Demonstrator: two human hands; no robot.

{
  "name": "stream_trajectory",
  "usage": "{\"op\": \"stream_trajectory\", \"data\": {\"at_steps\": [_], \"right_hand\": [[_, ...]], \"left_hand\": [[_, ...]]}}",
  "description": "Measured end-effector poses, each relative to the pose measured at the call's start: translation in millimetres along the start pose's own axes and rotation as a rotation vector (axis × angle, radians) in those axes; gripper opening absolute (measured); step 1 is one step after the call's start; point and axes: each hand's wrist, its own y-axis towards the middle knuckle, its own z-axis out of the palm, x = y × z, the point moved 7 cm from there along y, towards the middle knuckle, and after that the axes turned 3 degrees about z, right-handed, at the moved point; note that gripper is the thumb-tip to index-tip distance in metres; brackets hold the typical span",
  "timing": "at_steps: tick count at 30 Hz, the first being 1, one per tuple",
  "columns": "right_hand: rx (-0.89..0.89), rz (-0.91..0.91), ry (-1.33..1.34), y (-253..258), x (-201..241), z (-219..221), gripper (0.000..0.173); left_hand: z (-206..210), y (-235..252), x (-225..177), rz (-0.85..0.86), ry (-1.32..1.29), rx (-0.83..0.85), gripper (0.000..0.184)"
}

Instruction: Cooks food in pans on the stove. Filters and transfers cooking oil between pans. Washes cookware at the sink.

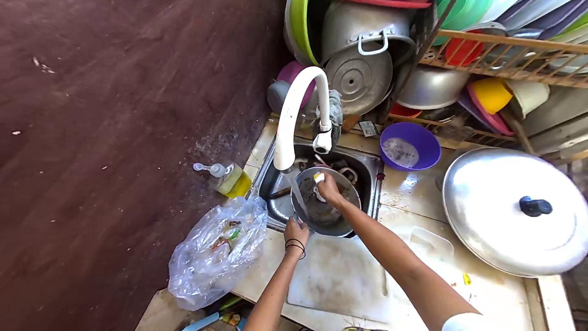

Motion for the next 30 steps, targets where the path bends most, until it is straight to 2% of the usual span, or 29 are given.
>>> {"op": "stream_trajectory", "data": {"at_steps": [2,4,7,9,11,13,15,17,18,21,23,26,30], "right_hand": [[-0.033,0.028,0.081,-0.7,-2.4,3.9,0.026],[-0.129,-0.023,0.124,-6.3,11.9,-21.7,0.025],[-0.398,-0.275,0.102,-1.1,21.3,-112.4,0.031],[-0.618,-0.348,0.083,11.2,17.3,-182.6,0.04],[-0.736,-0.183,-0.023,19.5,5.0,-237.5,0.047],[-0.699,0.042,-0.18,16.1,-5.8,-259.6,0.056],[-0.7,0.077,-0.342,5.3,-7.7,-251.2,0.064],[-0.736,-0.067,-0.479,-3.0,3.4,-222.9,0.06],[-0.677,-0.147,-0.518,-3.0,9.6,-198.8,0.054],[-0.196,-0.259,-0.565,28.3,11.2,-98.8,0.037],[0.058,-0.258,-0.51,68.5,4.6,-37.9,0.033],[0.197,-0.07,-0.471,118.8,-1.6,13.6,0.04],[0.16,0.256,-0.503,160.7,-16.6,40.9,0.052]], "left_hand": [[-1.4,-1.7,-1.3,0.013,0.037,-0.023,0.044],[-1.6,-0.8,-3.0,0.047,0.052,-0.02,0.041],[-0.4,0.9,-2.1,0.077,0.059,0.022,0.037],[-2.3,1.6,-1.6,0.074,0.051,0.036,0.035],[-2.1,3.1,0.5,0.081,0.01,0.029,0.032],[-2.6,5.2,1.4,0.086,-0.057,0.007,0.029],[-4.6,5.5,0.8,0.095,-0.161,-0.042,0.024],[-9.0,3.3,-2.0,0.104,-0.271,-0.11,0.017],[-12.7,1.1,-4.0,0.11,-0.308,-0.136,0.015],[-19.7,-5.4,-9.3,0.137,-0.344,-0.2,0.012],[-18.6,-8.6,-10.8,0.133,-0.326,-0.224,0.014],[-14.7,-12.8,-9.5,0.049,-0.226,-0.19,0.02],[-3.4,-17.3,1.7,0.026,-0.185,-0.131,0.024]]}}
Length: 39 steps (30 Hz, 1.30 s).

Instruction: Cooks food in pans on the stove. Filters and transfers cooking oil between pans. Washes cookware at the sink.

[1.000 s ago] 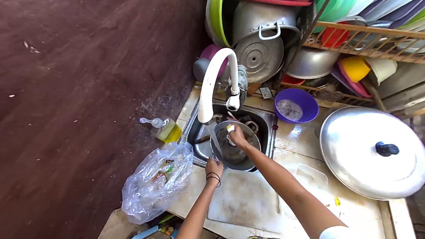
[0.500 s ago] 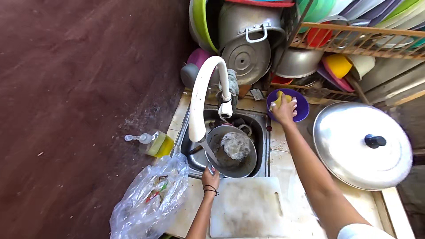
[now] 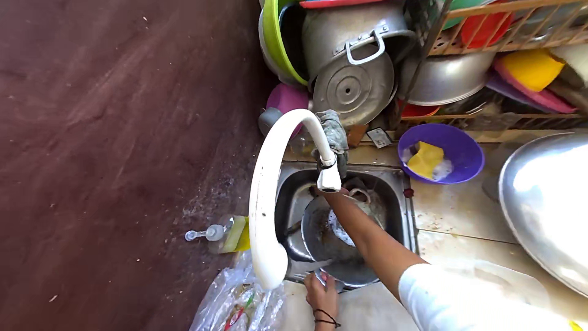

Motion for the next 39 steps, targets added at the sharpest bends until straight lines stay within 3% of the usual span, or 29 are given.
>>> {"op": "stream_trajectory", "data": {"at_steps": [3,6,8,11,14,17,19,21,25,28,30,33,35,39], "right_hand": [[0.052,0.058,0.067,48.3,2.1,27.2,0.056],[0.101,-0.169,-0.025,95.4,2.4,55.9,0.059],[0.065,-0.333,0.073,76.5,11.4,44.4,0.052],[-0.09,-0.46,0.276,-15.6,13.8,6.2,0.046],[-0.29,-0.421,0.262,-77.9,-32.8,-5.9,0.043],[-0.421,-0.124,0.115,-73.7,-120.2,16.7,0.056],[-0.402,-0.07,0.022,-60.1,-157.3,44.6,0.072],[-0.238,-0.158,0.031,-61.0,-144.3,78.0,0.081],[-0.054,-0.285,0.132,-84.1,-95.5,113.1,0.072],[0.029,-0.67,0.294,-120.8,-77.1,132.5,0.061],[0.016,-0.802,0.379,-133.2,-64.4,125.8,0.053],[-0.075,-0.697,0.244,-89.5,-59.1,107.2,0.06],[-0.204,-0.561,0.135,-49.8,-85.1,87.1,0.061],[-0.378,-0.026,0.186,-50.3,-141.6,87.1,0.06]], "left_hand": [[12.5,0.3,15.4,-0.002,-0.055,0.023,0.024],[19.2,1.4,22.2,0.004,-0.091,0.001,0.024],[20.0,1.8,23.4,0.02,-0.105,-0.015,0.024],[23.3,1.0,23.7,0.032,-0.121,-0.044,0.023],[24.3,-0.3,20.0,0.03,-0.111,-0.047,0.027],[21.9,-1.0,17.8,0.021,-0.081,-0.027,0.026],[21.5,0.0,12.5,0.025,-0.066,-0.018,0.026],[18.3,2.3,5.3,0.037,-0.026,-0.012,0.025],[6.7,11.0,-12.2,0.065,0.066,0.004,0.024],[-2.1,19.5,-16.0,0.077,0.098,0.007,0.023],[0.0,18.2,-20.7,0.1,0.109,0.001,0.022],[-1.3,12.6,-31.0,0.137,0.171,-0.013,0.022],[-5.4,12.3,-38.7,0.188,0.207,-0.036,0.021],[-5.7,13.3,-50.3,0.319,0.218,-0.083,0.018]]}}
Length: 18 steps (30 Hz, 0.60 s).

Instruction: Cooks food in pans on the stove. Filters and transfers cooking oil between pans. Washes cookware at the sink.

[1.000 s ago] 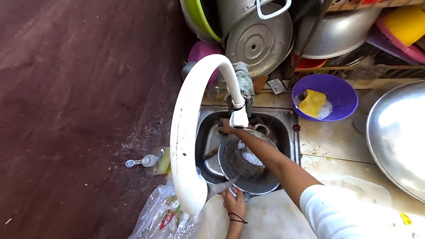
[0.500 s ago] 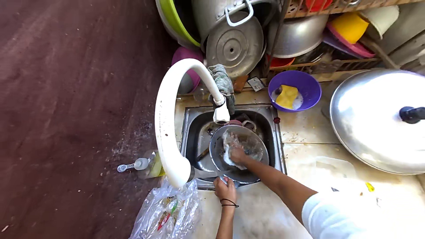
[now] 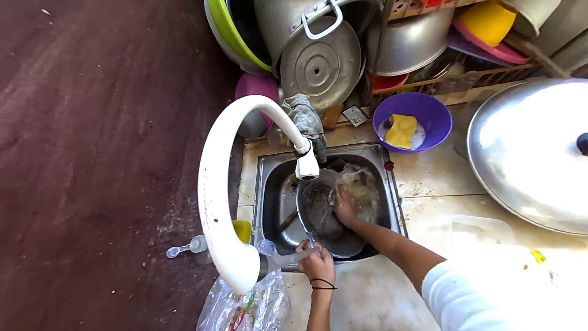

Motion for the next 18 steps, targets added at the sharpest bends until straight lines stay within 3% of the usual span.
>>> {"op": "stream_trajectory", "data": {"at_steps": [3,5,7,9,12,14,16,18], "right_hand": [[0.048,0.174,0.17,-47.7,17.2,20.3,0.07],[0.101,-0.024,0.452,-68.1,64.6,17.0,0.063],[0.03,-0.379,0.647,-61.2,107.5,4.6,0.059],[-0.034,-0.502,0.473,-30.8,109.5,1.1,0.06],[-0.172,-0.238,0.204,12.7,34.0,7.9,0.066],[-0.11,0.03,0.14,-4.0,10.5,18.3,0.078],[0.114,0.159,0.128,-45.5,25.8,31.1,0.081],[0.226,-0.032,0.338,-71.9,73.8,34.1,0.067]], "left_hand": [[6.4,-3.6,-9.8,-0.016,0.057,0.0,0.023],[5.3,-4.9,-13.7,-0.059,0.072,0.041,0.025],[2.6,-8.4,-14.8,-0.073,0.097,0.048,0.021],[1.1,-12.6,-13.4,-0.073,0.11,0.049,0.017],[-2.4,-9.9,-3.9,-0.119,0.096,0.053,0.019],[-4.0,-4.5,7.9,-0.174,0.084,0.074,0.021],[1.1,-5.5,14.4,-0.217,0.036,0.077,0.023],[3.3,-9.5,15.2,-0.23,0.022,0.074,0.023]]}}
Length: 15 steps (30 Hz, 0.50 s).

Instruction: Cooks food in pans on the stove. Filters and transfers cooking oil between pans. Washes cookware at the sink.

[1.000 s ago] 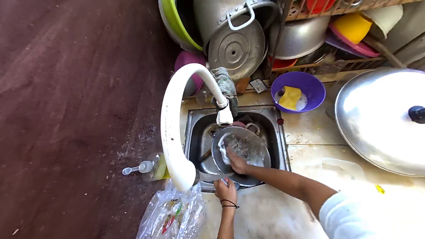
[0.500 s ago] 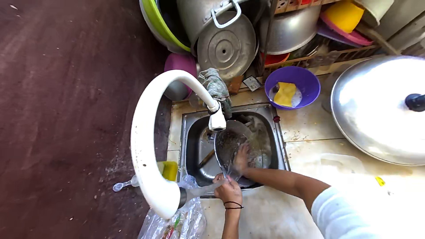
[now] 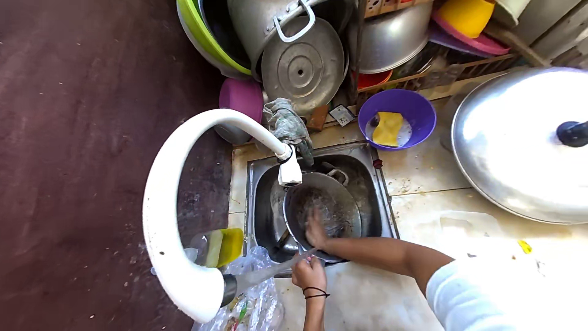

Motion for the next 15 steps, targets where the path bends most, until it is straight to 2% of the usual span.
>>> {"op": "stream_trajectory", "data": {"at_steps": [2,3,5,7,8,10,12,13,15], "right_hand": [[-0.093,-0.378,0.198,12.7,40.5,2.4,0.059],[-0.149,-0.475,0.169,27.1,48.7,-5.4,0.06],[-0.244,-0.473,-0.113,61.7,31.3,-32.8,0.061],[-0.302,-0.404,-0.335,87.0,-20.0,-66.3,0.062],[-0.33,-0.32,-0.395,88.6,-43.6,-79.1,0.067],[-0.34,-0.087,-0.422,72.5,-69.2,-77.6,0.079],[-0.257,0.011,-0.291,40.2,-59.5,-45.6,0.081],[-0.169,-0.031,-0.206,25.4,-42.4,-27.8,0.077],[0.043,-0.273,-0.041,3.1,-6.3,-6.6,0.066]], "left_hand": [[1.5,-6.6,-2.5,0.03,0.017,-0.028,0.021],[1.9,-10.2,-4.1,0.051,0.03,-0.049,0.02],[0.1,-12.7,-8.4,0.099,0.058,-0.102,0.019],[-4.1,-10.3,-10.8,0.131,0.081,-0.135,0.018],[-6.0,-9.0,-11.3,0.142,0.093,-0.142,0.018],[-4.4,-9.6,-16.0,0.2,0.084,-0.175,0.018],[0.4,-10.5,-21.3,0.224,0.085,-0.176,0.02],[0.0,-8.1,-23.6,0.22,0.094,-0.157,0.02],[-5.3,-0.7,-26.9,0.217,0.133,-0.122,0.02]]}}
